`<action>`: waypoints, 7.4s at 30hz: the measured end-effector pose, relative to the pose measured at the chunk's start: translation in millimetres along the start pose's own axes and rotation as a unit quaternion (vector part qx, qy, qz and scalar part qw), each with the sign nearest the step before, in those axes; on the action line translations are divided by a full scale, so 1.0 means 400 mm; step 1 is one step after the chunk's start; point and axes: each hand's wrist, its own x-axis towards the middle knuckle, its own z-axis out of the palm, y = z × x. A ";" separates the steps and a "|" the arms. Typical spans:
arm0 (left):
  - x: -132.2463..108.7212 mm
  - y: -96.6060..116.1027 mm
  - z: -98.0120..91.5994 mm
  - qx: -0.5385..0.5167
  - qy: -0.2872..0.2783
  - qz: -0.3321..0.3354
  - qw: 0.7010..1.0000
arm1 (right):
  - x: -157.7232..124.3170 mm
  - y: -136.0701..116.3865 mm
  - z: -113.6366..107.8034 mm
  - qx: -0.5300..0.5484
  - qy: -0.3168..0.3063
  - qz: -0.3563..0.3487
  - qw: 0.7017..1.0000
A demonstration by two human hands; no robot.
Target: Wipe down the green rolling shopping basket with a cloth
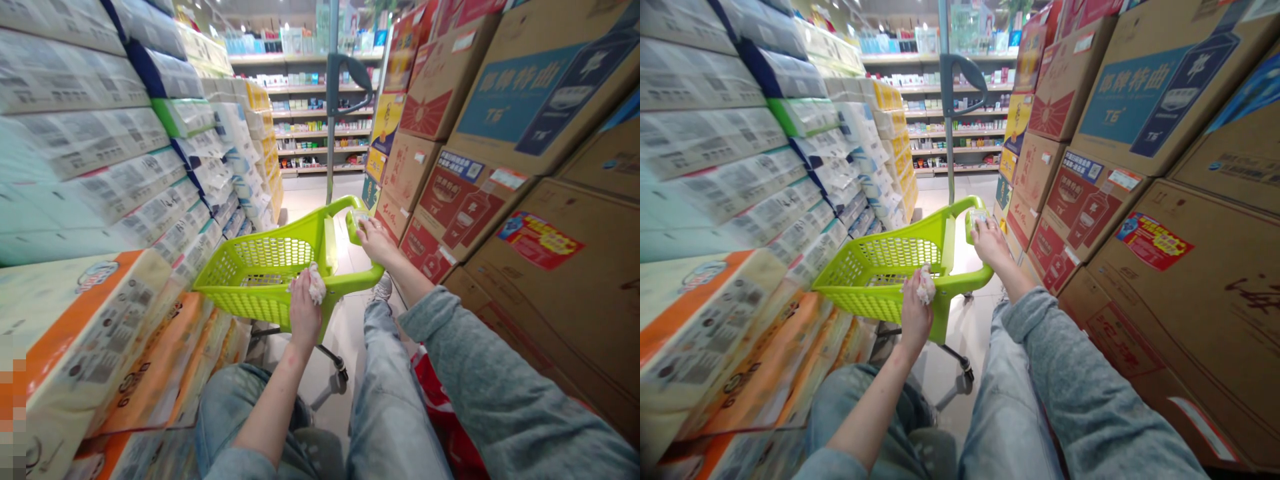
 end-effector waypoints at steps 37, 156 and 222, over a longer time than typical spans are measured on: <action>0.047 -0.163 -0.051 -0.021 -0.161 0.042 0.986 | 0.001 0.003 0.005 0.012 0.008 0.016 1.000; 0.227 0.130 0.033 0.017 -0.164 0.059 0.985 | 0.032 0.013 0.009 -0.009 -0.024 0.027 0.999; 0.104 0.006 0.009 -0.007 -0.067 0.056 0.996 | -0.009 -0.088 -0.049 -0.077 -0.204 -0.136 0.966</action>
